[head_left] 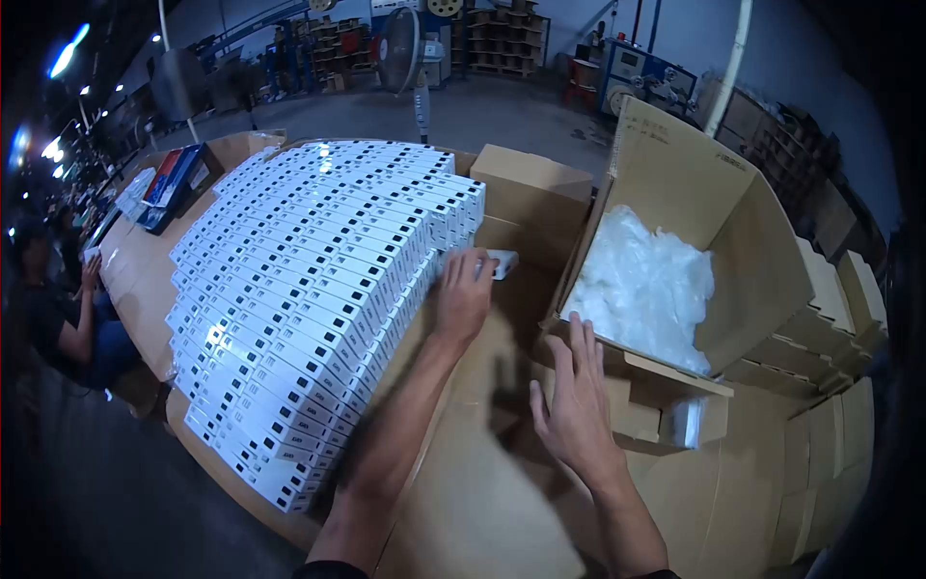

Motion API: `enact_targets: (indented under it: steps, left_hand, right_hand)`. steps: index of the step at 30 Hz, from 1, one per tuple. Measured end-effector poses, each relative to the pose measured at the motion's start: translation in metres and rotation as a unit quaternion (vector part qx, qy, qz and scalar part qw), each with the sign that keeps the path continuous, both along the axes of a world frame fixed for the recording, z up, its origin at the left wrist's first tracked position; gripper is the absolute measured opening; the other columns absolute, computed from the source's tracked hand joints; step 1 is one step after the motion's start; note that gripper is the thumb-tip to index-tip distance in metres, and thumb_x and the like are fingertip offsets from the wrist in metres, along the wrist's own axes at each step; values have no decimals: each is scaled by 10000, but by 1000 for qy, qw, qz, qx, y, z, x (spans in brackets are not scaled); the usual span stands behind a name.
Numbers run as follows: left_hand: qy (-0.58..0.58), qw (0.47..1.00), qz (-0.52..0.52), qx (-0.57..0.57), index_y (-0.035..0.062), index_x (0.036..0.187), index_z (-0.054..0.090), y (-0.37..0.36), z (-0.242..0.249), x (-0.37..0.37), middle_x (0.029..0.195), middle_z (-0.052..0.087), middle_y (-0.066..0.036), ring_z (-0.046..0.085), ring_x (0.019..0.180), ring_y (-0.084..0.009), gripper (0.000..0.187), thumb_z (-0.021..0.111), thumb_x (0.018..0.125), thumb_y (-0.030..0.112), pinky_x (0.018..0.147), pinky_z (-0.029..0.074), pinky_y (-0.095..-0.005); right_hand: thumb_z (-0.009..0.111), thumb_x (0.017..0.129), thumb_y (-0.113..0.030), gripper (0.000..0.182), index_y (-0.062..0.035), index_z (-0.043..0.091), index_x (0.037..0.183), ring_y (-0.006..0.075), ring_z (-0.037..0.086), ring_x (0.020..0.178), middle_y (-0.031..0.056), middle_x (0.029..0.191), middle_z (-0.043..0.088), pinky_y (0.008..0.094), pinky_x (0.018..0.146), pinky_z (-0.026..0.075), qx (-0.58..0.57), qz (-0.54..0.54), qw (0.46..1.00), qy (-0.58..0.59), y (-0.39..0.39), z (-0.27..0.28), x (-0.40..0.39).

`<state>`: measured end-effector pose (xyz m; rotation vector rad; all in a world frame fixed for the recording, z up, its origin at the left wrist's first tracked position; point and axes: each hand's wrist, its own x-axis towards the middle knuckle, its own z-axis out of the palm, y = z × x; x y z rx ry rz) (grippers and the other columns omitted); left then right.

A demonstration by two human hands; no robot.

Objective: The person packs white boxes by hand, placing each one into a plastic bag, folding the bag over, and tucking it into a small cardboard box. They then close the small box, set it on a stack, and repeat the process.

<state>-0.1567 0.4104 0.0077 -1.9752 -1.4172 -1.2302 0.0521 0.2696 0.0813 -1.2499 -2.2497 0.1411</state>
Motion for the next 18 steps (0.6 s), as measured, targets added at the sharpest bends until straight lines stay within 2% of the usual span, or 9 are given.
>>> enact_targets:
  steps: [3, 5, 8, 11, 12, 13, 15, 16, 18]
  left_hand:
    - [-124, 990, -61, 2, 12, 1110, 686, -57, 29, 8, 1167, 578, -152, 566, 1155, -336, 304, 670, 815, -58, 1001, 473, -447]
    - [-187, 978, -91, 22, 12, 1109, 695, -96, 48, 23, 1167, 581, -150, 586, 1150, -350, 373, 694, 760, -122, 986, 500, -467]
    - [-87, 979, -147, 114, 26, 1094, 702, -140, 82, 49, 1134, 582, -138, 615, 1090, -358, 458, 739, 676, -158, 939, 540, -505]
    - [-77, 963, -255, 44, 40, 1083, 694, -156, 109, 78, 1151, 588, -129, 621, 1096, -351, 430, 779, 692, -117, 941, 546, -481]
    - [-77, 957, -279, -16, 44, 1078, 677, -158, 122, 87, 1173, 593, -126, 630, 1089, -337, 413, 837, 708, -45, 933, 555, -451]
    - [-84, 945, -311, -59, 26, 1089, 668, -153, 137, 92, 1140, 627, -133, 665, 1069, -287, 406, 851, 731, -25, 888, 573, -409]
    - [-202, 900, -356, -150, 15, 1110, 666, -129, 152, 112, 1133, 637, -134, 679, 1023, -233, 341, 822, 807, 29, 820, 585, -371]
    - [-229, 885, -346, -210, -11, 1135, 658, -109, 158, 123, 1070, 664, -137, 687, 979, -187, 296, 773, 890, 110, 774, 582, -327]
    - [-140, 905, -279, -291, -43, 1195, 661, -51, 144, 147, 1014, 718, -173, 705, 925, -216, 414, 744, 935, 269, 799, 570, -328]
  right_hand:
    - [647, 941, -86, 558, 6, 437, 1450, 470, 434, 1394, 313, 1500, 417, 496, 1141, 398, -54, 67, 984, 158, -14, 27, 4]
    - [621, 996, -134, 521, -43, 439, 1476, 365, 497, 1372, 262, 1465, 484, 422, 1087, 458, -197, 113, 922, 314, -17, 52, 9]
    - [590, 1042, -168, 435, -73, 491, 1455, 212, 606, 1228, 165, 1312, 610, 314, 958, 520, -289, 165, 816, 472, -12, 64, 17]
    - [570, 1064, -172, 324, -55, 570, 1366, 94, 641, 1039, 58, 1103, 668, 259, 857, 533, -324, 139, 809, 471, -1, 76, 44]
    - [554, 1069, -141, 226, -35, 633, 1252, 53, 624, 916, 5, 996, 665, 244, 764, 547, -272, 124, 837, 458, 7, 70, 57]
    - [537, 1070, -105, 177, -11, 649, 1170, 78, 620, 913, 31, 1024, 663, 255, 741, 588, -283, 155, 777, 540, 11, 70, 69]
    - [478, 1065, -38, 197, 32, 662, 1070, 121, 651, 913, 72, 1049, 656, 286, 761, 656, -221, 92, 863, 444, 17, 85, 108]
    - [460, 1060, -21, 229, 34, 681, 1044, 128, 658, 907, 73, 1051, 657, 288, 761, 658, -208, 72, 839, 498, 23, 84, 119]
    - [496, 1029, -28, 234, -6, 727, 1059, 185, 674, 970, 122, 1096, 655, 323, 775, 638, -126, -15, 914, 386, 42, 90, 154]
